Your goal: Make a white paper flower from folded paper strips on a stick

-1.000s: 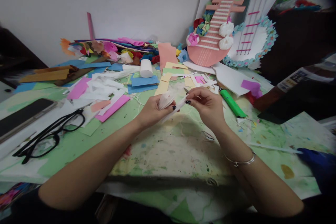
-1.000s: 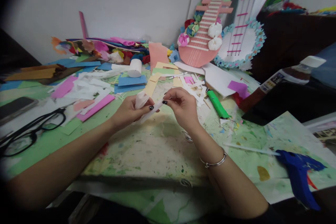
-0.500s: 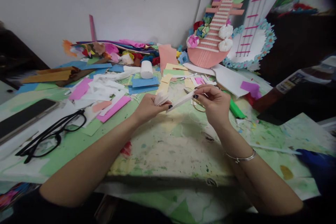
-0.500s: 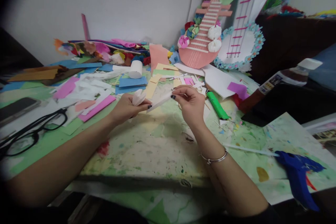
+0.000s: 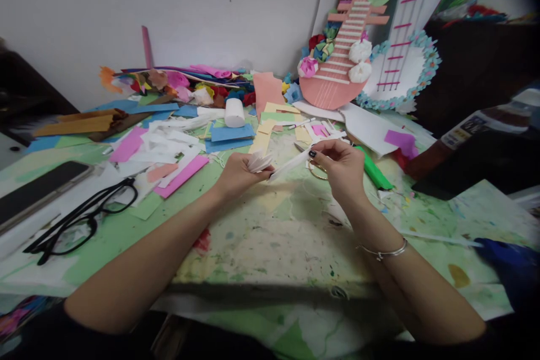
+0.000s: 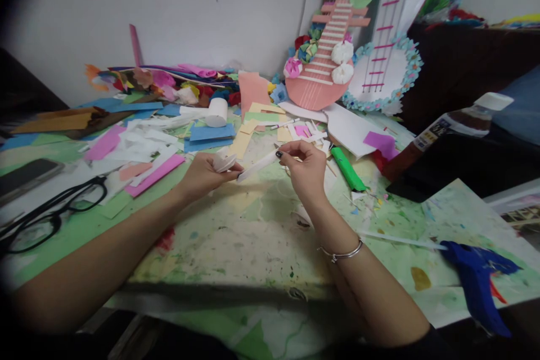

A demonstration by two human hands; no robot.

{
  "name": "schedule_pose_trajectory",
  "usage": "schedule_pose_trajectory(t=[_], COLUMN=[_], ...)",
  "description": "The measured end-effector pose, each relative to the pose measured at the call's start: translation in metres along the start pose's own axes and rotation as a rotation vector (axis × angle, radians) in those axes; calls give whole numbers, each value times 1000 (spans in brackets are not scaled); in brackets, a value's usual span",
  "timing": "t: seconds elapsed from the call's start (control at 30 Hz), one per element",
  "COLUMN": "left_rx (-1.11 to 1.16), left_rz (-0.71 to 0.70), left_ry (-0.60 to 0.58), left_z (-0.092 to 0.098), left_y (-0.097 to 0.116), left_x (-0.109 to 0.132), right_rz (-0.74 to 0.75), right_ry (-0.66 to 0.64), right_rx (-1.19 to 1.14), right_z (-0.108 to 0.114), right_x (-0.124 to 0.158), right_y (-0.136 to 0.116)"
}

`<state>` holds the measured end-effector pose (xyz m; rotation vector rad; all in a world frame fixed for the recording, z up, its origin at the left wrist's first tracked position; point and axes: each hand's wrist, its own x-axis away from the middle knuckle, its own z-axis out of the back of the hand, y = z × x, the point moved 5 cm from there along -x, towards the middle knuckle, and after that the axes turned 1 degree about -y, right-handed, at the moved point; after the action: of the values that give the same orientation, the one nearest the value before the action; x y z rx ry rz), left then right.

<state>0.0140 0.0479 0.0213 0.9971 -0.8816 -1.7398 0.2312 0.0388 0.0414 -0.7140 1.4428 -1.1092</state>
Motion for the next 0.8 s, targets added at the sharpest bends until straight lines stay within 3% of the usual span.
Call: schedule_pose_trajectory(t=[0.2,0.37,0.53,0.67,0.8], left_rx=[-32,-225,-344,-371,-372], left_rz=[-1,-93,-209,-224,-223], left_ry=[21,17,-90,-173,-184], left_z=[9,16,8,3,3], left_y=[-7,-11,-7,-2,-3], left_x=[-6,-10,-7,-5,-6], right_rz=[5,-37,-55,-69,-22], right_ry=[-64,-281,-400,-479,-522], right_rx=[4,247,457,519,553], right_z=[-6,-15,-14,-13,-13], right_x=[-2,-5,-8,-10,-11], right_y=[10,33,46,45,42])
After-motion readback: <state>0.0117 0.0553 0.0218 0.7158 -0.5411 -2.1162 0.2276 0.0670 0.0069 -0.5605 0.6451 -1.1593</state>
